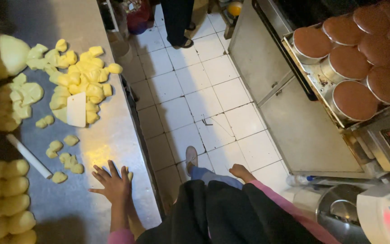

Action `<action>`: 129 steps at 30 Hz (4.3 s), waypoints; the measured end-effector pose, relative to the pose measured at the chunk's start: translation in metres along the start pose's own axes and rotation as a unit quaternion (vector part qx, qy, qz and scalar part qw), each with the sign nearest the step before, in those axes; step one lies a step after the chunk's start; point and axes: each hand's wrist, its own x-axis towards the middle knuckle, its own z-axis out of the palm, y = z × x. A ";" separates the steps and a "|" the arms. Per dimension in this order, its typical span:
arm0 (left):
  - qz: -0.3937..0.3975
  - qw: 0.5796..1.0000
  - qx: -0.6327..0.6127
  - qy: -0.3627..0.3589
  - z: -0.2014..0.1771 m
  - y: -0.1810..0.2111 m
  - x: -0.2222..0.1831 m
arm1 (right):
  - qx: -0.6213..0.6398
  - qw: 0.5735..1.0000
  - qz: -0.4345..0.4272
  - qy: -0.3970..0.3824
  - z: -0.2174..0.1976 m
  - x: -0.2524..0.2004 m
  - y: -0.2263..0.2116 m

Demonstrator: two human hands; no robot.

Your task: Braiding strips of bread dough into decorative shapes on a stainless steel workbench.

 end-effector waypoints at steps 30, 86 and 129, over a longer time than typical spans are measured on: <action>-0.046 0.999 0.024 0.003 0.024 0.046 -0.093 | -0.015 0.999 0.008 -0.045 -0.020 0.020 -0.027; -0.243 0.960 0.046 0.132 0.036 0.049 -0.071 | -0.251 0.582 -0.774 -0.001 -0.068 -0.105 -0.480; -0.272 0.958 0.043 0.080 0.005 0.051 -0.063 | -0.285 0.485 -0.826 -0.038 -0.089 -0.081 -0.549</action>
